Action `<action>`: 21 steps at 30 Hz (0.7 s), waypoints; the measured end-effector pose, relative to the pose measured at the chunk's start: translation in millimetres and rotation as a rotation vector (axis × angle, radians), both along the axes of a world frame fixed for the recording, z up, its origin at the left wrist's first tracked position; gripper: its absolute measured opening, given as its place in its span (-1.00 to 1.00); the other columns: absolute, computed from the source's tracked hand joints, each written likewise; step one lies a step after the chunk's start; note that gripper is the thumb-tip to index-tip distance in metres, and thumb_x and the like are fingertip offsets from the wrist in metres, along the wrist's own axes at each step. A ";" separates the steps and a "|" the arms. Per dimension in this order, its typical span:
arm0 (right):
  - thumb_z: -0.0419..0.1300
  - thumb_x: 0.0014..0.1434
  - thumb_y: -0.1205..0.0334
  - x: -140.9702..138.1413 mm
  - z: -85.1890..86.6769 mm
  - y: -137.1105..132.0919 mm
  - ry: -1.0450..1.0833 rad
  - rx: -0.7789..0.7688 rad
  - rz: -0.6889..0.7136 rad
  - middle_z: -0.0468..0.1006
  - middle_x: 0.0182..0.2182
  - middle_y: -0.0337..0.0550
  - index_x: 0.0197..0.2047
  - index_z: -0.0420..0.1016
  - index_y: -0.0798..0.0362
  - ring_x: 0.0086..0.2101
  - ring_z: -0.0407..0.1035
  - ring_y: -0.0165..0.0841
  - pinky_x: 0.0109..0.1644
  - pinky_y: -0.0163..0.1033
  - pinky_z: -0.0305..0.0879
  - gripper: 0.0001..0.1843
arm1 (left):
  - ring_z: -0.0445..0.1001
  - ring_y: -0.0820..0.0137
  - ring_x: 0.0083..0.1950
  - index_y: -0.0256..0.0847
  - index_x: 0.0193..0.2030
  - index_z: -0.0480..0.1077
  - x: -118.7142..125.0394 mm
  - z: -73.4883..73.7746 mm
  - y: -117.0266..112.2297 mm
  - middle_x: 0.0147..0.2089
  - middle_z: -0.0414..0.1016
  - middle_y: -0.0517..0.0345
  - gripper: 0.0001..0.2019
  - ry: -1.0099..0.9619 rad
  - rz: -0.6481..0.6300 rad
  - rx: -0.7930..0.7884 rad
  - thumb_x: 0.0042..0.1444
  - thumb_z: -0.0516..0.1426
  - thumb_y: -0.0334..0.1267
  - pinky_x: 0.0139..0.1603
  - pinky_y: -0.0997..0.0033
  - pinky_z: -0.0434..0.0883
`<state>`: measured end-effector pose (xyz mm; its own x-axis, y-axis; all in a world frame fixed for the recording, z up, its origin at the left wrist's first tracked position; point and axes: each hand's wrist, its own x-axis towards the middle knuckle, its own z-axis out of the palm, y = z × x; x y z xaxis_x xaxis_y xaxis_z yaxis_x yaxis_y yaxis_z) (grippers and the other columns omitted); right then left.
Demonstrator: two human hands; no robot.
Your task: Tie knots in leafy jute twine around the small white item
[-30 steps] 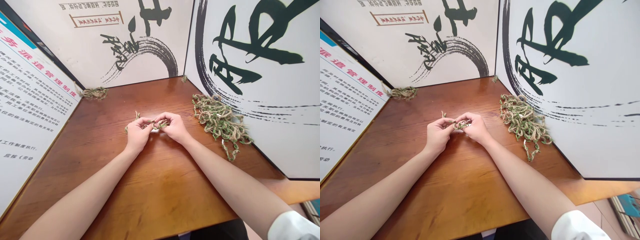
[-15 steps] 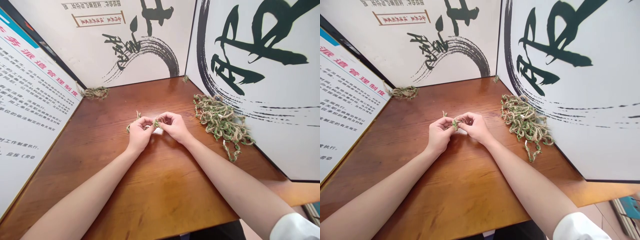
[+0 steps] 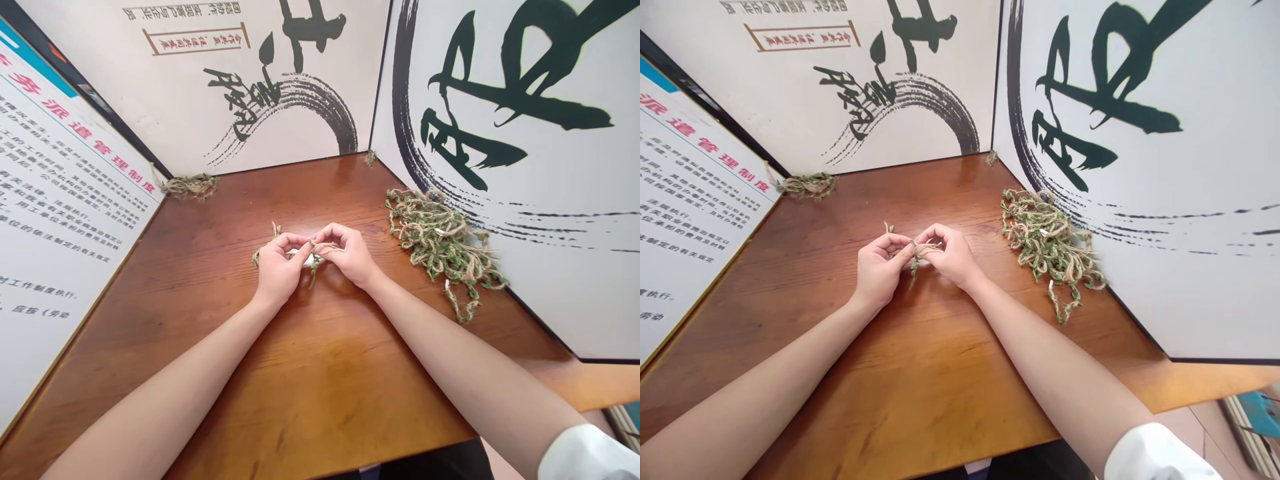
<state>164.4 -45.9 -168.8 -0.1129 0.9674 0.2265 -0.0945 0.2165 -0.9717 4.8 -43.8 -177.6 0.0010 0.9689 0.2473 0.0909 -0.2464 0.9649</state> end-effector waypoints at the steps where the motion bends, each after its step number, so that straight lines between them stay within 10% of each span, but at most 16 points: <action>1: 0.35 -0.02 0.09 0.7 0.9 -0.1 0.023 -0.007 0.022 0.63 -0.32 -0.12 -0.36 0.54 0.08 -0.30 0.47 -0.31 -0.14 -0.18 0.40 -0.76 | 0.55 0.36 -0.27 -0.25 -0.30 0.55 0.1 -0.2 0.4 -0.30 0.60 0.06 -0.77 -0.003 0.005 -0.002 0.00 0.37 -0.14 -0.18 0.38 0.46; 21: 0.33 0.04 0.16 -1.2 -15.4 8.3 -0.042 0.086 0.028 0.62 -0.26 -0.10 -0.28 0.57 0.07 -0.23 0.49 -0.31 -0.10 -0.17 0.41 -0.81 | 0.50 0.39 -0.33 -0.23 -0.36 0.48 0.3 1.9 2.6 -0.35 0.57 0.09 -0.75 -0.175 -0.035 -0.055 -0.12 0.39 -0.19 -0.26 0.42 0.44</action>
<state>163.2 -37.6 -184.3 -0.1508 0.9410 0.3031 -0.0616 0.2971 -0.9529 5.1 -41.2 -175.7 -0.0034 0.9811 0.1934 -0.0873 -0.1929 0.9773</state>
